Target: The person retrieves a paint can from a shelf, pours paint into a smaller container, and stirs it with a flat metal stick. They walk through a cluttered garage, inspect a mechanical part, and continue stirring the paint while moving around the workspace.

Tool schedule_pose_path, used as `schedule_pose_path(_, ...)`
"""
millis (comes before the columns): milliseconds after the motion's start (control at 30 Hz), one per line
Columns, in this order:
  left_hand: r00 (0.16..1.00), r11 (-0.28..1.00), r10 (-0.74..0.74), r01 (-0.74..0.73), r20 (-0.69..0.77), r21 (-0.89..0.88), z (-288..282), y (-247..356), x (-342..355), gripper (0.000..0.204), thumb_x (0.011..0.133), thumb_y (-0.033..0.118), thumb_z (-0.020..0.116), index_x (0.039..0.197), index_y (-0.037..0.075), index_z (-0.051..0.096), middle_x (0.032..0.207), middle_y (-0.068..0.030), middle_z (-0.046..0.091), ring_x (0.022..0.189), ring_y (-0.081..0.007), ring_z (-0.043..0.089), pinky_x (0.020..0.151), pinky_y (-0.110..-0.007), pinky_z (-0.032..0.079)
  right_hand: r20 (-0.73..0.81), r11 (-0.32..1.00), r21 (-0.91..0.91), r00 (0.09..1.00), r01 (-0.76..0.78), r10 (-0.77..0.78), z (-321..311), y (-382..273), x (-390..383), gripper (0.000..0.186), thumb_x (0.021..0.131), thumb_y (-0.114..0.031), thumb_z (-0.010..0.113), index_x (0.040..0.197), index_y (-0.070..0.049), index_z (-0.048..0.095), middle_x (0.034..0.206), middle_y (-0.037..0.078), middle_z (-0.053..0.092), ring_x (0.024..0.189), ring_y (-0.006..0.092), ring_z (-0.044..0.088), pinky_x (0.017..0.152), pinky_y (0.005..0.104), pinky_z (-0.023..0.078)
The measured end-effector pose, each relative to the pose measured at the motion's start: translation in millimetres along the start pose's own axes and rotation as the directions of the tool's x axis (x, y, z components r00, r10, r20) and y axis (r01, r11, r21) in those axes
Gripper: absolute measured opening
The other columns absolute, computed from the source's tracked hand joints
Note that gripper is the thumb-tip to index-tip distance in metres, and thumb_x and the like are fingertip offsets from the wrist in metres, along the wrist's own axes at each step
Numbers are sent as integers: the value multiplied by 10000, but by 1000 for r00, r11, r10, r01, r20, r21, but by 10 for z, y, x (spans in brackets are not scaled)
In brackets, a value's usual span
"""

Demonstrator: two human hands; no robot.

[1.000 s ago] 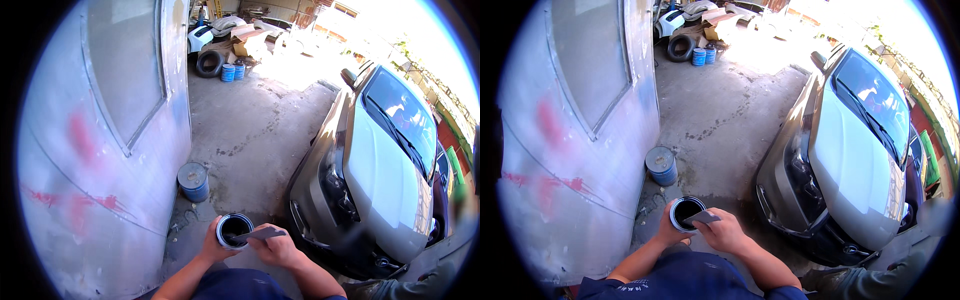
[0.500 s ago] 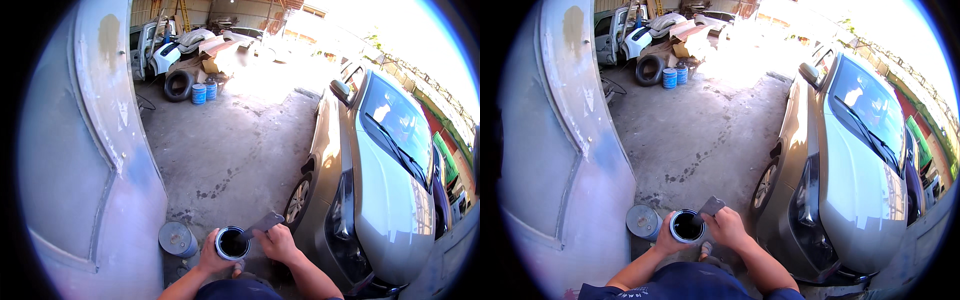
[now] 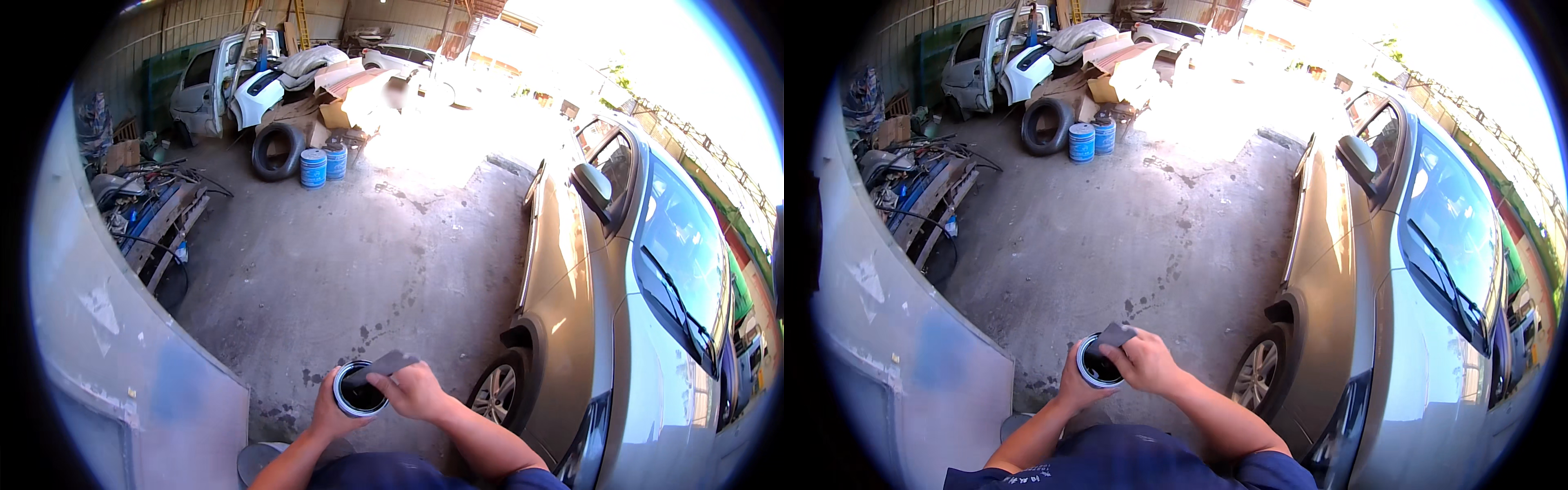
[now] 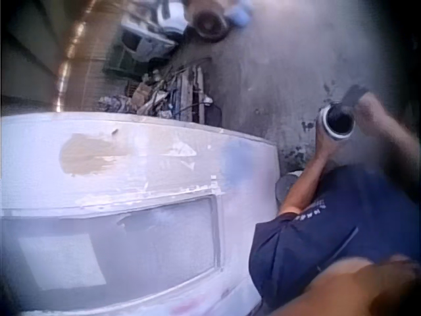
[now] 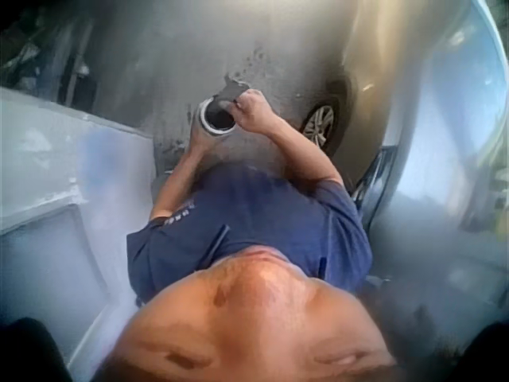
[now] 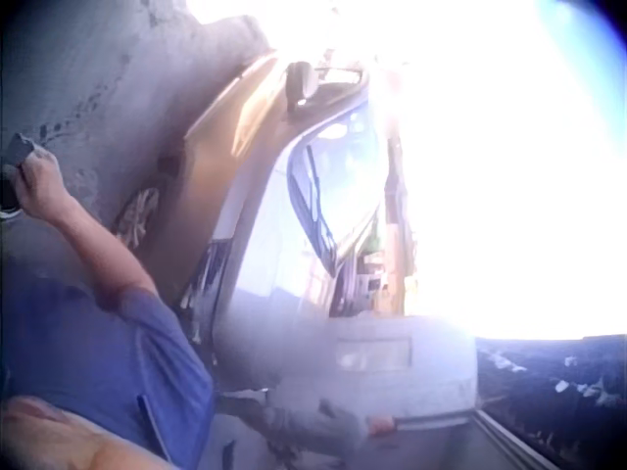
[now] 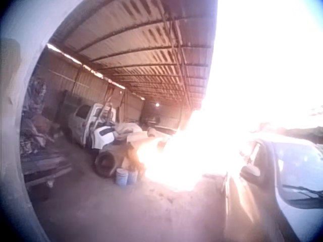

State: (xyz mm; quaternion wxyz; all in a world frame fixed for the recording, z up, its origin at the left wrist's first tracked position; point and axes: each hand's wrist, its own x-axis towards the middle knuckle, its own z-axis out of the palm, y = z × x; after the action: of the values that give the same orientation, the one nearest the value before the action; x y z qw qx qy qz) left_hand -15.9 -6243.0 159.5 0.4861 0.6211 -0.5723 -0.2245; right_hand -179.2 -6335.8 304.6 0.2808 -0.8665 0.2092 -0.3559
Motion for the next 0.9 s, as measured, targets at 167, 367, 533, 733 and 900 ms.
schedule_pose_path(167, 997, 997, 75, -75, -20, 23, 129, -692, 1282, 1134, 482, 267, 928, 1378, 29, 276, 1304, -200, 472, 1222, -353, 488, 1024, -445, 401, 179, 996, -80, 983, -28, 42, -203, 1130, 793, 146, 865, -158, 653, 936, -31, 637, 786, 121, 624, 747, 331, 615, 665, 405, 499)
schedule_pose_path(367, 974, 973, 227, -226, -5, 48, 157, -1268, 3150, 1140, 495, 249, 920, 1389, 15, 253, 1309, -200, 473, 1230, -352, 482, 1028, -439, 401, -79, 957, -267, 987, 114, -140, -115, 2196, 2337, 99, 856, -103, 645, 926, -38, 620, 793, 115, 614, 699, 300, 609, 608, 384, 487)
schedule_pose_path(533, 949, 944, 314, -313, 4, 104, 221, -1574, 4494, 1159, 533, 302, 909, 1399, -40, 219, 1289, -254, 449, 1187, -414, 473, 1012, -480, 402, -216, 940, -298, 971, -167, 104, -177, 2879, 2982, 82, 849, -60, 645, 916, -26, 612, 743, 122, 615, 633, 303, 604, 563, 363, 475)
schedule_pose_path(733, 956, 946, 289, -292, 45, 138, 529, -2075, 5819, 1151, 533, 322, 909, 1393, -31, 232, 1288, -270, 450, 1193, -430, 474, 1018, -490, 398, -219, 981, -13, 958, -194, 186, -305, 4159, 3910, 72, 867, -67, 654, 904, -8, 639, 762, 112, 641, 676, 230, 618, 600, 321, 455)
schedule_pose_path(900, 953, 929, 297, -304, 66, 210, 797, -2269, 7051, 1134, 545, 317, 903, 1390, -22, 228, 1315, -289, 431, 1220, -445, 451, 1035, -510, 374, -122, 980, -199, 992, -6, -19, -777, 5233, 4956, 51, 853, -56, 642, 857, -13, 616, 722, 120, 617, 620, 292, 601, 565, 372, 463)
